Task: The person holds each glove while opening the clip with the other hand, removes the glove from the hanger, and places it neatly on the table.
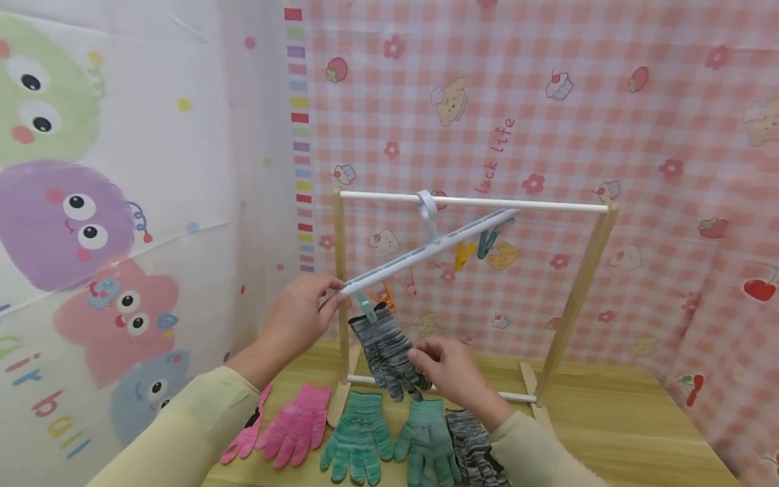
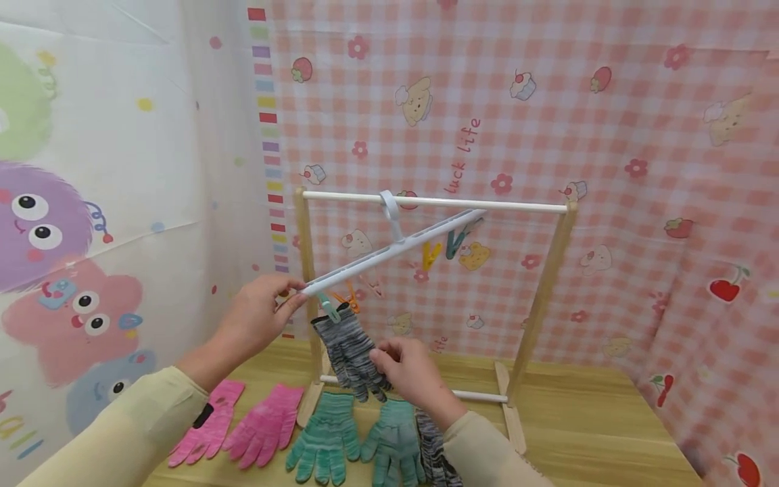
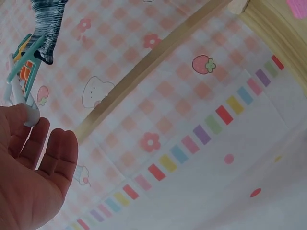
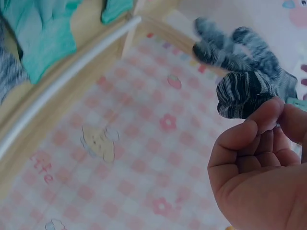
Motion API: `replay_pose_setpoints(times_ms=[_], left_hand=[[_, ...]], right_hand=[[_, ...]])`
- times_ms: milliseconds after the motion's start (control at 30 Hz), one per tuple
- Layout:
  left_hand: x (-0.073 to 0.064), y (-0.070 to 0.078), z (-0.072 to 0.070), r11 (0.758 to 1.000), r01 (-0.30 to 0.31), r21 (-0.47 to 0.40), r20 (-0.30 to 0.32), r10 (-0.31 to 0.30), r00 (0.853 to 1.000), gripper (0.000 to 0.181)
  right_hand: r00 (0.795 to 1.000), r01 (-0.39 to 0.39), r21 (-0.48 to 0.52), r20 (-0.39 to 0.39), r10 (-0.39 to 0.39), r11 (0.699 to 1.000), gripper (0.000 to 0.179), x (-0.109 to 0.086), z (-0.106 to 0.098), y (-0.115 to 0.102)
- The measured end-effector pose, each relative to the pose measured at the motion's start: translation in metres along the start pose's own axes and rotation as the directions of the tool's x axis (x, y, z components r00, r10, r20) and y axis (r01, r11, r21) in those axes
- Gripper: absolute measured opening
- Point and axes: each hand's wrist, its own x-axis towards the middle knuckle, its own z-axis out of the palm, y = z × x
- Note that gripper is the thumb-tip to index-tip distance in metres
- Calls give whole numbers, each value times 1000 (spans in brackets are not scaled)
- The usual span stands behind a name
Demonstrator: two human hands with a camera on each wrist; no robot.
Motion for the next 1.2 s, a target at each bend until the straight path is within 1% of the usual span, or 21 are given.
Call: replay_pose_setpoints(times_ms=[100, 200, 233, 333, 367, 433, 500, 600, 667, 700, 767, 800, 833, 867, 900, 933, 967, 1000, 1067, 1133, 1200], left_hand=[[0, -1, 2, 998, -39, 42, -19, 40, 999, 19], [-1, 1, 5, 994, -72, 86, -70, 78, 994, 20], [-1, 2, 6, 993, -70, 91, -92, 78, 993, 20], [-3, 6, 9, 997, -33, 72, -151, 44, 988, 22], [-4, 7, 10, 998, -16, 55, -168, 25, 985, 23], [-5, 10, 11, 1000, 15, -10, -185, -17, 983, 26], [-6, 13, 11, 995, 45, -93, -174, -60, 983, 30], [-9, 15, 11, 972, 98, -213, -128, -127, 984, 39], [-13, 16, 11, 959, 118, -257, -122, -154, 981, 49], [-15, 16, 10, 960, 108, -257, -140, -148, 979, 53], [-19, 17, 6, 977, 43, -210, -209, -88, 974, 57], [-21, 18, 4, 989, -7, -149, -245, -30, 969, 58], [-21, 19, 1, 996, -67, -62, -274, 48, 961, 55], [-21, 21, -2, 991, -122, 45, -282, 130, 951, 52], [-19, 23, -4, 972, -175, 159, -275, 214, 937, 50], [-17, 26, -6, 940, -217, 265, -249, 284, 926, 49], [-14, 29, -8, 898, -253, 360, -205, 340, 918, 48], [-11, 32, -9, 852, -285, 440, -154, 384, 910, 48], [-5, 38, -10, 773, -327, 544, -54, 421, 905, 44], [0, 43, -10, 711, -349, 610, 27, 422, 906, 39], [4, 47, -11, 642, -365, 675, 106, 405, 908, 33]], right_hand=[[1000, 8, -20, -27, -9, 1000, 18, 0, -8, -3], [1000, -7, -18, -24, 7, 1000, 18, 0, -13, -5], [1000, -12, -19, -20, 12, 1000, 17, 0, -13, -5], [1000, -15, -20, -5, 15, 1000, 17, 0, -13, -6], [1000, -14, -21, -1, 14, 1000, 17, 0, -12, -5], [1000, -7, -26, 5, 8, 1000, 18, 0, -11, -5], [1000, -1, -29, 8, 2, 1000, 19, -1, -10, -5], [1000, 6, -36, 0, -6, 999, 17, -1, -8, -5], [1000, 6, -40, -2, -6, 999, 15, -1, -7, -5], [1000, 5, -42, 1, -5, 999, 14, -1, -6, -5], [1000, 7, -38, 10, -7, 999, 14, -1, -5, -6], [1000, 8, -37, 17, -8, 999, 15, -1, -5, -6], [1000, 10, -37, 25, -9, 999, 15, -1, -5, -7], [999, 11, -33, 31, -10, 999, 16, -2, -5, -7], [999, 13, -31, 34, -12, 999, 17, -2, -6, -8], [999, 12, -32, 35, -11, 999, 17, -2, -6, -8], [999, 12, -33, 35, -11, 999, 17, -2, -6, -8], [999, 10, -31, 34, -9, 999, 17, -3, -6, -8], [999, 10, -34, 32, -9, 999, 16, -3, -5, -8], [999, 13, -41, 40, -11, 999, 16, -3, -4, -7], [999, 20, -41, 51, -18, 999, 16, -3, -2, -7]])
